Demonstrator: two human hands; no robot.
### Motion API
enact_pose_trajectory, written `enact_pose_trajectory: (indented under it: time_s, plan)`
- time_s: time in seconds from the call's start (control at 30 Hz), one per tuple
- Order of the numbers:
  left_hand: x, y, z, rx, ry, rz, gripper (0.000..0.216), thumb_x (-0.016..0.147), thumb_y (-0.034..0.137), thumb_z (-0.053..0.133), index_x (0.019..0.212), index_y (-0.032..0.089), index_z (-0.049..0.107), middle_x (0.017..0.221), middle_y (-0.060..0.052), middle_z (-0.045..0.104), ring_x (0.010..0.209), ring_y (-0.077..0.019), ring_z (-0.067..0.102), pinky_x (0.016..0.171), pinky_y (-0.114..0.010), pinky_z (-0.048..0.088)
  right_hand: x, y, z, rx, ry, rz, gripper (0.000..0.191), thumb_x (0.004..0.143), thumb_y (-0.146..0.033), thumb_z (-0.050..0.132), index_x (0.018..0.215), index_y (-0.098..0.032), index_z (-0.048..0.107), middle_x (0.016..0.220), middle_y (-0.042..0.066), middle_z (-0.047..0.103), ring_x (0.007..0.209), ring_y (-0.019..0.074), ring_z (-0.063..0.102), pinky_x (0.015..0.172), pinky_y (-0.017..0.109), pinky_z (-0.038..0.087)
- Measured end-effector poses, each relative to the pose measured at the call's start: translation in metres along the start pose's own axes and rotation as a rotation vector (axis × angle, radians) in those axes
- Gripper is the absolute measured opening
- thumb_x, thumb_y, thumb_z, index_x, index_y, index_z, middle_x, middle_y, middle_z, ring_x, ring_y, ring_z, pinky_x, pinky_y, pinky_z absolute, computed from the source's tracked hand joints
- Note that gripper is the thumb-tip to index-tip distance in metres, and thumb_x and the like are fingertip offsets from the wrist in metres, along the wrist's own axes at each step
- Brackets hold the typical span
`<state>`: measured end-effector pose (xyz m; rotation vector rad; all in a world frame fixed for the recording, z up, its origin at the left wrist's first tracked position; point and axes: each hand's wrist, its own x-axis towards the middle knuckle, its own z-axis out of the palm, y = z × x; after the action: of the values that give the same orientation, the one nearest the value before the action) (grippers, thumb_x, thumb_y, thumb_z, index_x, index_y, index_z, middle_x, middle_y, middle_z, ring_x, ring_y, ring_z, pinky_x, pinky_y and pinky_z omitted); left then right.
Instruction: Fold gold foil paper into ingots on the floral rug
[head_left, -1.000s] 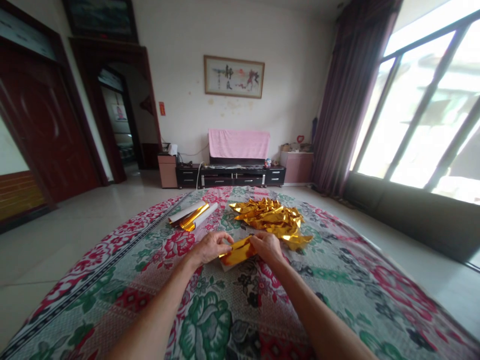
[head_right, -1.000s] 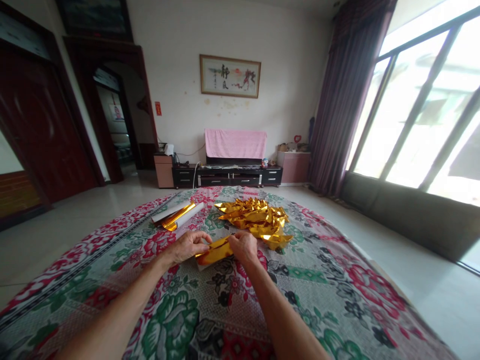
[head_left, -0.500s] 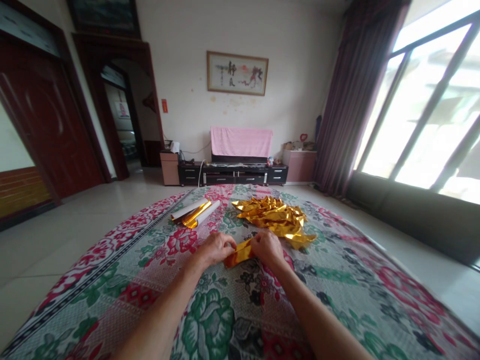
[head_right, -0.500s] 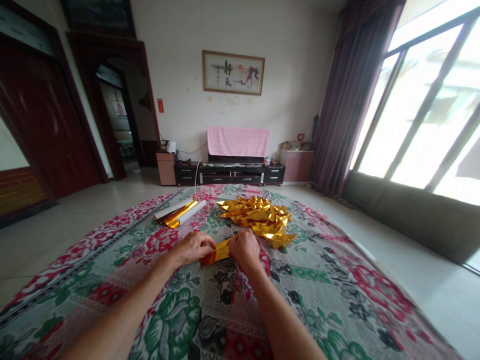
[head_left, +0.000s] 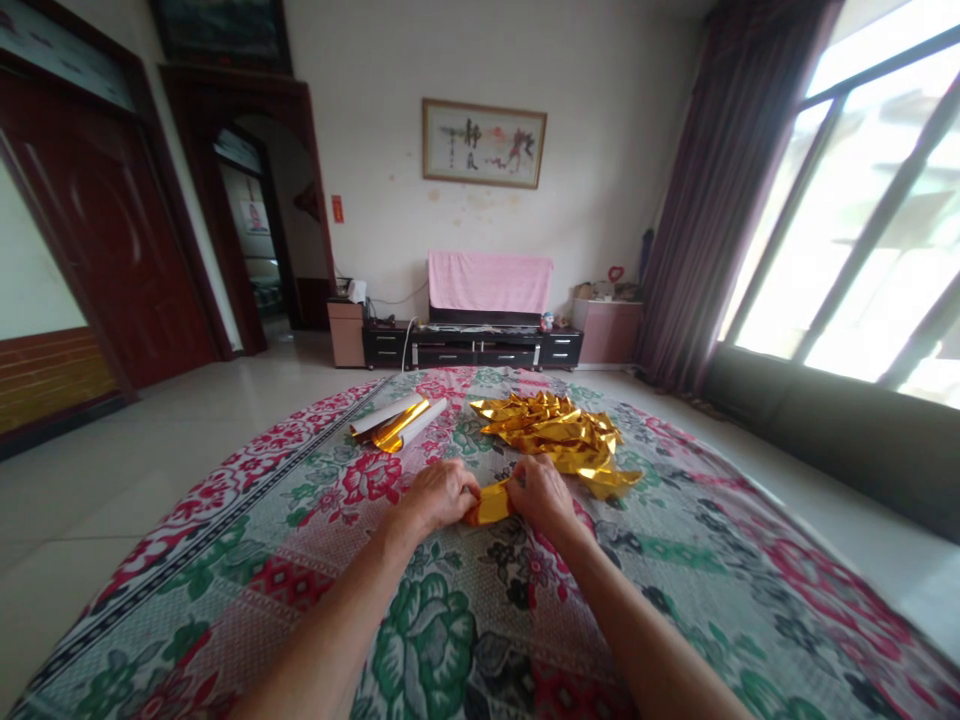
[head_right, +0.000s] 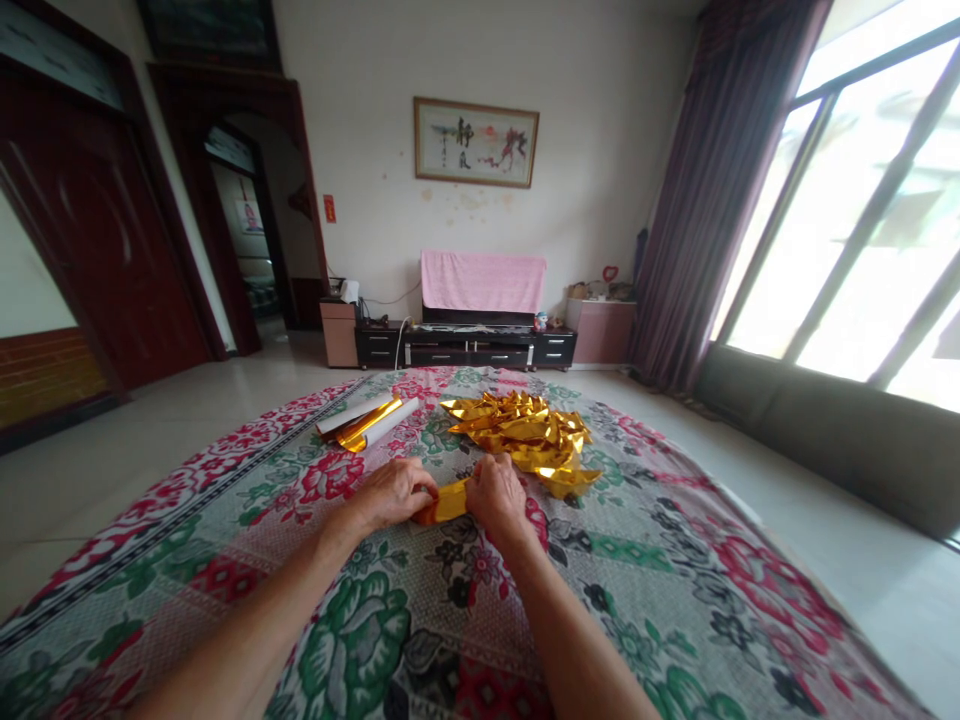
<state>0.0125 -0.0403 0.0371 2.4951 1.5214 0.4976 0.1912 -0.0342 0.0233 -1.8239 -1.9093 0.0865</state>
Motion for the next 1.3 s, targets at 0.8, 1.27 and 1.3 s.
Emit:
enact_pose_trajectory:
  time_s: [0.8,1.27,1.3]
  plan:
    - [0.003,-0.003,0.008,0.026,-0.017,0.101,0.028,0.074,0.022,0.047,0.087,0.024,0.071,0.081,-0.005,0.068,0.076,-0.0177,0.059,0.069,-0.024,0.042,0.0,-0.001,0.017,0.085,0.067,-0.163,0.015,0.073,-0.027,0.053,0.064,-0.016,0.06,0.069,0.002,0.057,0.065,0.0115,0.051,0.06,0.021,0.031]
    - [0.003,0.0,0.004,0.026,-0.039,0.062,0.03,0.073,0.021,0.048,0.093,0.024,0.071,0.09,-0.005,0.069,0.081,-0.0182,0.061,0.072,-0.025,0.043,0.014,-0.004,0.013,0.077,-0.05,-0.014,0.013,0.066,-0.027,0.055,0.068,-0.019,0.066,0.07,0.003,0.064,0.067,0.0134,0.055,0.057,0.021,0.032]
    - [0.003,0.0,0.003,0.022,-0.041,0.055,0.03,0.074,0.022,0.048,0.094,0.024,0.07,0.091,-0.004,0.069,0.082,-0.0181,0.061,0.074,-0.025,0.043,0.016,-0.005,0.011,0.068,-0.081,0.005,0.014,0.065,-0.027,0.056,0.069,-0.02,0.067,0.069,0.003,0.065,0.067,0.0137,0.056,0.056,0.021,0.032]
